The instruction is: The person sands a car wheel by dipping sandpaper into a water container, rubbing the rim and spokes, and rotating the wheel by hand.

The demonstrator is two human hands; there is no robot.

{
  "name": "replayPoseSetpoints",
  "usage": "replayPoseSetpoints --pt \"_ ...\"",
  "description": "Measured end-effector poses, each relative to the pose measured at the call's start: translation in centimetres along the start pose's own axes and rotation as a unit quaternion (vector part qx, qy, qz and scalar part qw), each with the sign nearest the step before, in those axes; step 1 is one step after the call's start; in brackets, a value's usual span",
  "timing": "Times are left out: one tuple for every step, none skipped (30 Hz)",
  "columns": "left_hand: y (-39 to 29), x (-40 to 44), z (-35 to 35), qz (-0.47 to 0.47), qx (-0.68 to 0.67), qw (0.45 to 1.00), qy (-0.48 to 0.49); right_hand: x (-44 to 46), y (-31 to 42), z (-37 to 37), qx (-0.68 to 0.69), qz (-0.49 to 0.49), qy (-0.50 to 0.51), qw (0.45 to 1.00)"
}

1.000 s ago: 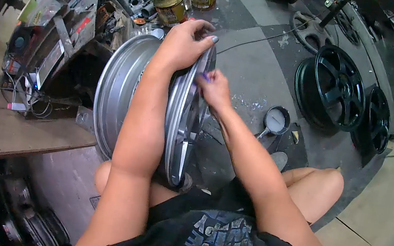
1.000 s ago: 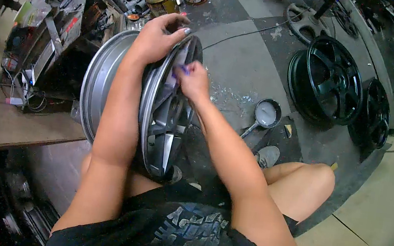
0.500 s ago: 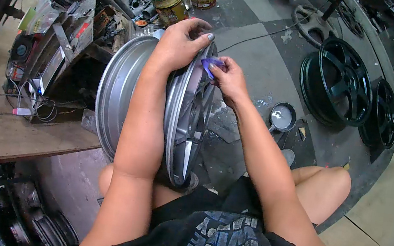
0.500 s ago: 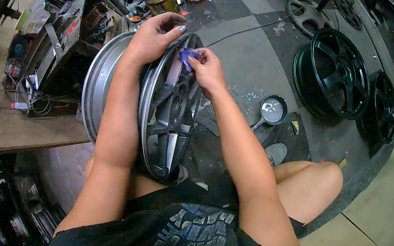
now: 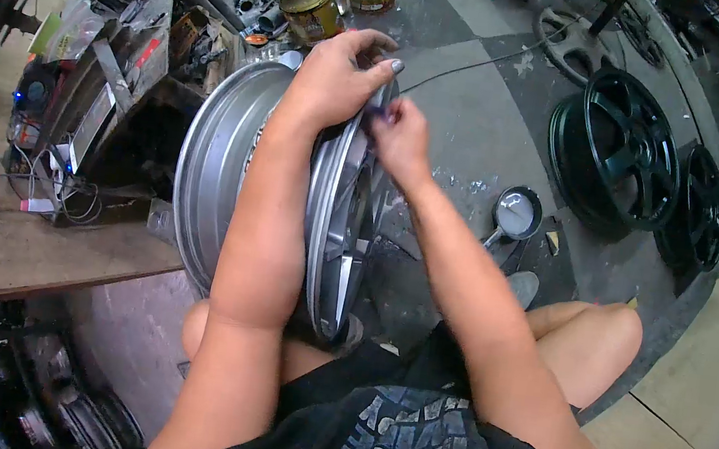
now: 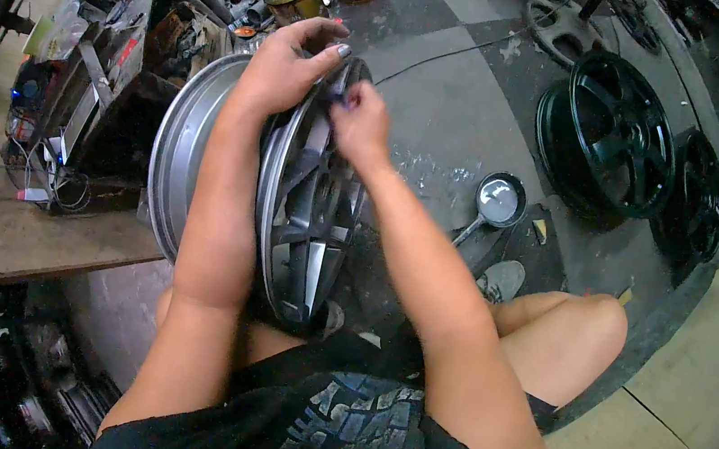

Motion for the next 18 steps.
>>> replayPoseSetpoints --pt "0.0 0.0 -0.2 0.005 0.001 1.000 0.004 1.6 1.4 0.3 -0.001 0.000 -0.012 1.000" --pt "-0.1 0.0 -0.3 0.008 0.003 1.000 0.007 1.5 1.2 0.2 0.000 -0.003 -0.013 1.000" --pt "0.1 0.1 -0.5 0.019 -0.021 0.999 0.018 1.8 1.3 0.0 0.012 -0.011 -0.017 1.000" --pt "0.0 0.2 -0.4 0.012 -0.020 1.000 0.017 2.2 1.5 0.0 0.022 -0.016 -0.023 0.999" --pt "0.0 0.2 -0.1 0.004 -0.007 1.000 0.010 1.1 1.3 0.2 0.010 -0.009 -0.032 0.999" --pt "-0.3 0.1 0.2 -0.004 0.006 1.000 0.002 -0.8 1.7 0.3 0.008 0.000 -0.016 1.000" --pt "-0.3 -0.1 0.1 0.025 -0.018 0.999 0.019 -2.6 1.3 -0.1 0.013 -0.029 0.010 0.999" --pt "-0.3 0.1 0.0 0.023 -0.017 0.999 0.020 -3.6 0.8 -0.6 0.019 -0.060 0.036 0.997" --pt "-0.2 0.2 -0.1 0.015 -0.019 1.000 0.014 -3.1 2.1 0.1 0.001 -0.046 0.042 0.998" --pt "0.2 -0.1 -0.3 0.012 -0.020 1.000 0.010 -2.1 2.5 0.1 0.003 -0.051 0.045 0.998" --pt "-0.1 0.0 -0.4 -0.001 -0.020 1.000 0.001 0.0 2.9 0.2 -0.005 -0.034 0.029 0.999" --pt "-0.5 0.1 -0.2 0.015 -0.012 1.000 0.001 1.6 2.9 0.4 -0.015 -0.018 0.011 1.000" --pt "-0.6 0.0 -0.3 0.024 -0.009 1.000 0.010 2.8 2.5 0.2 0.033 -0.026 0.008 0.999" --pt "-0.8 0.3 -0.2 0.029 -0.006 0.999 0.014 2.5 2.5 0.0 0.034 -0.023 0.007 0.999" --pt "-0.7 0.5 -0.2 0.027 -0.013 0.999 0.012 1.8 2.3 0.1 0.018 -0.019 -0.015 1.000" --pt "-0.1 0.5 -0.4 0.025 -0.021 0.999 0.008 0.9 2.1 0.3 0.001 -0.013 -0.036 0.999" --pt "0.5 0.5 -0.6 0.024 -0.028 0.999 0.008 -0.8 1.5 0.1 -0.002 -0.026 -0.013 1.000" --pt "-0.2 0.2 -0.1 0.031 -0.004 0.999 0.013 -2.6 1.0 -0.3 0.021 -0.030 0.016 0.999"
Point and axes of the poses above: each hand's wrist, its own x-axis towards the middle knuckle, its own z-axis out of the back of the hand, y = z × x, the point moved 8 cm from there along x, towards the middle knuckle, and after that the axes turned 9 degrees about x, right-handed, at the moved point
